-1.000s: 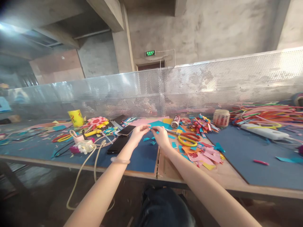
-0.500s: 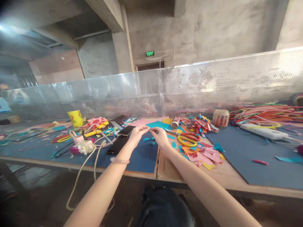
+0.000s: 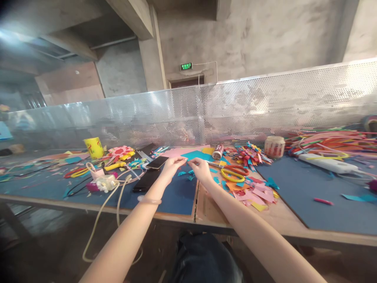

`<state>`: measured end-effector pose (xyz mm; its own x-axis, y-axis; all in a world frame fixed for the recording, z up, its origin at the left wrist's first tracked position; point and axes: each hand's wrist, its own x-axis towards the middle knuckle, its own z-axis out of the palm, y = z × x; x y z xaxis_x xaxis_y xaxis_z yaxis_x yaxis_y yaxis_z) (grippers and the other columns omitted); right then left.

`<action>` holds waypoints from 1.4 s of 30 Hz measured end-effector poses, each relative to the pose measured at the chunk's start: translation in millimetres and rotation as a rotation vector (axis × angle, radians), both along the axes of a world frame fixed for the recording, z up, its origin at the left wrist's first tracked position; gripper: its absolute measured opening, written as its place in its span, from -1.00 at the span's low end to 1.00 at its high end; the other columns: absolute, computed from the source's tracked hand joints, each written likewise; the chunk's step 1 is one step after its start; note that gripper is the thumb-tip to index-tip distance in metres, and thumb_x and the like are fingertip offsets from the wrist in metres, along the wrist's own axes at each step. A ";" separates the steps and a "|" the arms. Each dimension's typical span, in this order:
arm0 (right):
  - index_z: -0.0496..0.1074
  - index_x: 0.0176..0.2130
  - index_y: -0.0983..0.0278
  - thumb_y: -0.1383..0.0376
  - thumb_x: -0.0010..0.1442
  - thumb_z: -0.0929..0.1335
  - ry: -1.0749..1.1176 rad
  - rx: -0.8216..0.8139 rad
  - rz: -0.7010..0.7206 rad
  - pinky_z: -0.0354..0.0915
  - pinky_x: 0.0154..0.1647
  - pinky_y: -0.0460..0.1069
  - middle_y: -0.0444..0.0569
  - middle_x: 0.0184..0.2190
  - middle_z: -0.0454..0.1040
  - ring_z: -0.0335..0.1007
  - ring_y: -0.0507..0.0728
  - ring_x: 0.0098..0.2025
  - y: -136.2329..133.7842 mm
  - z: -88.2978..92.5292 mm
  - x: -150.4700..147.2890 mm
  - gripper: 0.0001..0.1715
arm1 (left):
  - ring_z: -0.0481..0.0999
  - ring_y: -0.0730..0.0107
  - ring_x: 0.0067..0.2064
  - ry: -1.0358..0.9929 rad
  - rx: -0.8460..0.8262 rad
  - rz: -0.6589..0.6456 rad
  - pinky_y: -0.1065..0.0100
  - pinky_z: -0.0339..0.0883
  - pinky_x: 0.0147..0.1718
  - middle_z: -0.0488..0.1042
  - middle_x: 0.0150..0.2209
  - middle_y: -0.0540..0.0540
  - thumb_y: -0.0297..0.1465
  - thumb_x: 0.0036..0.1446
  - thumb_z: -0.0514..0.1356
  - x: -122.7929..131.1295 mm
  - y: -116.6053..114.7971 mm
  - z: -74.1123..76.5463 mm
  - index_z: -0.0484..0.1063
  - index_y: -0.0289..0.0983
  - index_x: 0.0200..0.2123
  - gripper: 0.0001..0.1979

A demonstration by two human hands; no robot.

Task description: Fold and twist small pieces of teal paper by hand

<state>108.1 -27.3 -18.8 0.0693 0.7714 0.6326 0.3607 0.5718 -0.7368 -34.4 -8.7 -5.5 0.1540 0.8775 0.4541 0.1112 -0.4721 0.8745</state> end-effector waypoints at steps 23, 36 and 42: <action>0.45 -0.30 0.29 0.15 0.05 0.28 -0.093 0.006 0.055 0.26 -0.25 -0.02 -0.03 -0.34 0.49 0.37 0.09 -0.31 6.8 -0.6 7.8 -0.70 | 0.44 0.33 -0.26 -0.104 -0.012 -0.105 0.28 0.37 -0.27 0.47 -0.29 -0.15 -0.27 -0.12 0.24 0.7 3.9 -3.5 0.45 -0.33 -0.31 -0.71; 0.43 -0.21 0.27 0.21 0.15 0.21 -0.434 0.177 -0.237 0.23 -0.19 0.04 0.07 -0.27 0.43 0.31 0.16 -0.22 -0.7 -6.7 -5.1 -0.69 | 0.46 0.38 -0.46 -0.231 -0.117 -0.094 0.23 0.40 -0.36 0.45 -0.50 -0.06 -0.36 -0.20 0.30 3.1 3.0 -4.1 0.40 -0.37 -0.44 -0.77; 0.43 -0.39 0.31 0.14 0.04 0.29 -0.122 0.042 -0.116 0.27 -0.32 0.00 -0.01 -0.43 0.44 0.34 0.08 -0.39 7.3 -4.3 0.3 -0.72 | 0.48 0.38 -0.48 -0.201 -0.128 -0.119 0.21 0.39 -0.31 0.47 -0.51 -0.06 -0.40 -0.16 0.28 2.2 5.8 -5.2 0.41 -0.37 -0.43 -0.81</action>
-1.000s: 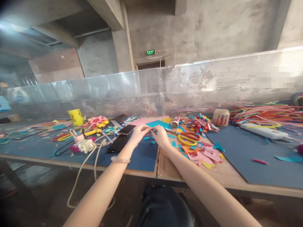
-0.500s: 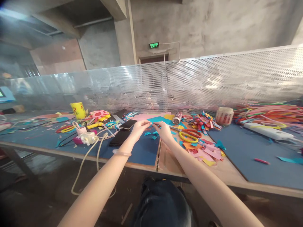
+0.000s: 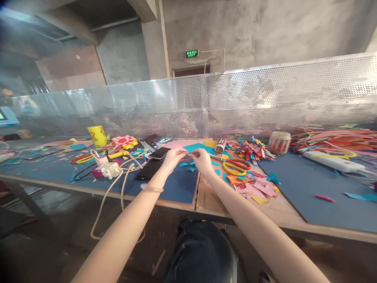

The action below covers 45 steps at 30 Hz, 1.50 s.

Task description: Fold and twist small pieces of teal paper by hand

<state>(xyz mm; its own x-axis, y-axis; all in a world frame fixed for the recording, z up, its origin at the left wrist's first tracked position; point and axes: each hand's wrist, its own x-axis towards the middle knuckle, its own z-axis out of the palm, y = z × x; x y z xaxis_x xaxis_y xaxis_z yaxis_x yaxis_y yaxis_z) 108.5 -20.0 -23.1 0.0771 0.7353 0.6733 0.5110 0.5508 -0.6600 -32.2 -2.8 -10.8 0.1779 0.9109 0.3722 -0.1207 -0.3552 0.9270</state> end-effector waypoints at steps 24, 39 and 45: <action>0.45 -0.17 0.20 0.23 0.18 0.18 -0.323 0.219 -0.130 0.25 -0.20 0.02 0.01 -0.32 0.39 0.27 0.15 -0.21 -3.6 -2.9 4.5 -0.68 | 0.51 0.32 -0.36 -0.079 -0.047 -0.091 0.14 0.36 -0.18 0.50 -0.41 -0.13 -0.41 -0.16 0.30 0.4 -1.6 0.2 0.41 -0.40 -0.37 -0.75; 0.44 -0.27 0.28 0.25 0.15 0.21 -0.239 0.199 -0.089 0.25 -0.23 0.00 0.02 -0.34 0.37 0.30 0.12 -0.26 -1.8 -5.8 -1.9 -0.74 | 0.50 0.34 -0.36 -0.035 -0.061 -0.029 0.19 0.39 -0.24 0.49 -0.43 -0.13 -0.41 -0.17 0.30 0.4 -2.9 1.2 0.42 -0.40 -0.39 -0.77; 0.42 -0.39 0.28 0.21 0.04 0.27 0.033 0.018 0.016 0.25 -0.34 -0.02 -0.09 -0.51 0.41 0.32 0.07 -0.41 4.5 -3.4 2.5 -0.79 | 0.48 0.35 -0.35 0.055 -0.052 -0.031 0.26 0.39 -0.33 0.47 -0.39 -0.12 -0.37 -0.16 0.29 0.2 -5.8 2.8 0.43 -0.37 -0.39 -0.77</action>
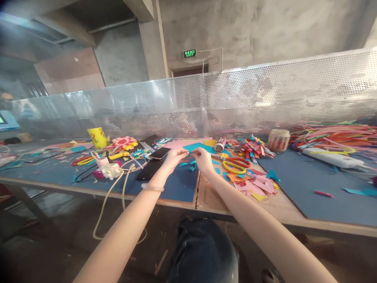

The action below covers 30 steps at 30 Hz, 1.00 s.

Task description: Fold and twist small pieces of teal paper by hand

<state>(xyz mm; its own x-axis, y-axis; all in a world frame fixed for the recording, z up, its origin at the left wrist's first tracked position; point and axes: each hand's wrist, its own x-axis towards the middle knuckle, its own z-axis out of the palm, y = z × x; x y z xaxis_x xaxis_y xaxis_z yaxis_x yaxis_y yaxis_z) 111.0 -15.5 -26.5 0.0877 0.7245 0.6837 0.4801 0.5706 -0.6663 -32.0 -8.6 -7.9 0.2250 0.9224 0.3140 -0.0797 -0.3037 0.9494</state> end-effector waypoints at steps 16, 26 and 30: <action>0.42 -0.33 0.25 0.31 0.12 0.22 -0.209 0.240 -0.105 0.25 -0.22 0.02 -0.01 -0.37 0.37 0.26 0.13 -0.24 -13.5 3.2 -3.6 -0.80 | 0.44 0.41 -0.36 -0.074 -0.068 -0.024 0.34 0.36 -0.36 0.43 -0.38 -0.11 -0.38 -0.18 0.28 -1.5 -1.0 2.2 0.42 -0.37 -0.40 -0.78; 0.36 -0.36 0.25 0.34 0.13 0.19 -0.359 0.283 -0.178 0.20 -0.24 -0.01 -0.02 -0.43 0.33 0.23 0.13 -0.28 -18.7 4.2 -5.3 -0.82 | 0.42 0.46 -0.39 -0.135 -0.048 -0.130 0.36 0.36 -0.33 0.39 -0.46 -0.06 -0.37 -0.15 0.26 1.0 -3.2 3.3 0.40 -0.38 -0.44 -0.80; 0.34 -0.39 0.25 0.34 0.13 0.19 -0.388 0.288 -0.222 0.19 -0.28 -0.03 -0.02 -0.45 0.31 0.21 0.13 -0.30 -17.9 3.3 -8.1 -0.83 | 0.41 0.48 -0.42 -0.063 -0.009 -0.078 0.38 0.35 -0.39 0.39 -0.45 -0.06 -0.32 -0.13 0.25 0.8 -3.1 1.7 0.41 -0.37 -0.43 -0.78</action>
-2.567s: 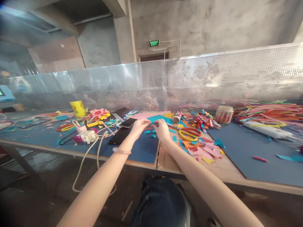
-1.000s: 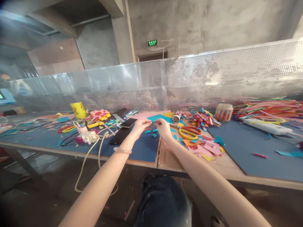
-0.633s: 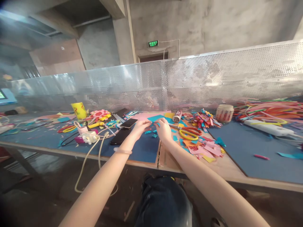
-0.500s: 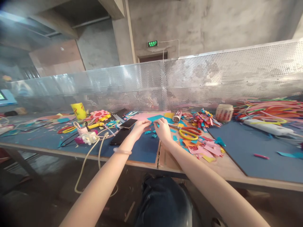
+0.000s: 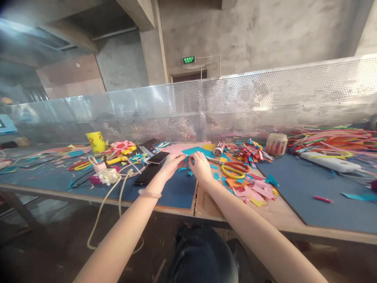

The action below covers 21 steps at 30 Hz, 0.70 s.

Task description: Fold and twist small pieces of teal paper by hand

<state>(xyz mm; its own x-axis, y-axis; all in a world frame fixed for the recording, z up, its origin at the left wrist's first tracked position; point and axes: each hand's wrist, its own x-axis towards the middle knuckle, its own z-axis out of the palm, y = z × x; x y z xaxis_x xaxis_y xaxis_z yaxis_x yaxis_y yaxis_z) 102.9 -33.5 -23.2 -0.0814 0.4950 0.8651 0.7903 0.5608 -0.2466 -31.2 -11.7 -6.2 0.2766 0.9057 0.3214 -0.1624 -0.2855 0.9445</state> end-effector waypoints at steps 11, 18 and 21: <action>0.37 -0.33 0.28 0.38 0.16 0.16 -0.281 0.115 -0.067 0.18 -0.26 0.01 0.03 -0.40 0.32 0.18 0.17 -0.28 6.5 -6.9 3.9 -0.77 | 0.38 0.48 -0.43 0.027 0.038 0.100 0.46 0.29 -0.48 0.40 -0.47 -0.05 -0.35 -0.16 0.24 -0.1 5.6 -5.4 0.42 -0.34 -0.45 -0.82; 0.40 -0.19 0.28 0.33 0.16 0.18 -0.273 0.166 -0.006 0.23 -0.24 0.01 0.04 -0.33 0.35 0.20 0.14 -0.27 2.2 -7.9 3.4 -0.71 | 0.35 0.51 -0.48 -0.108 -0.045 0.063 0.43 0.27 -0.48 0.35 -0.54 -0.02 -0.38 -0.17 0.23 -0.4 -0.6 0.0 0.38 -0.36 -0.52 -0.85; 0.40 -0.16 0.30 0.32 0.16 0.18 -0.247 0.177 0.015 0.25 -0.24 0.00 0.04 -0.31 0.35 0.21 0.13 -0.27 1.1 -8.6 2.7 -0.70 | 0.35 0.50 -0.49 -0.132 -0.053 0.063 0.42 0.27 -0.47 0.35 -0.56 -0.02 -0.36 -0.19 0.25 -0.6 -0.6 0.5 0.36 -0.36 -0.56 -0.83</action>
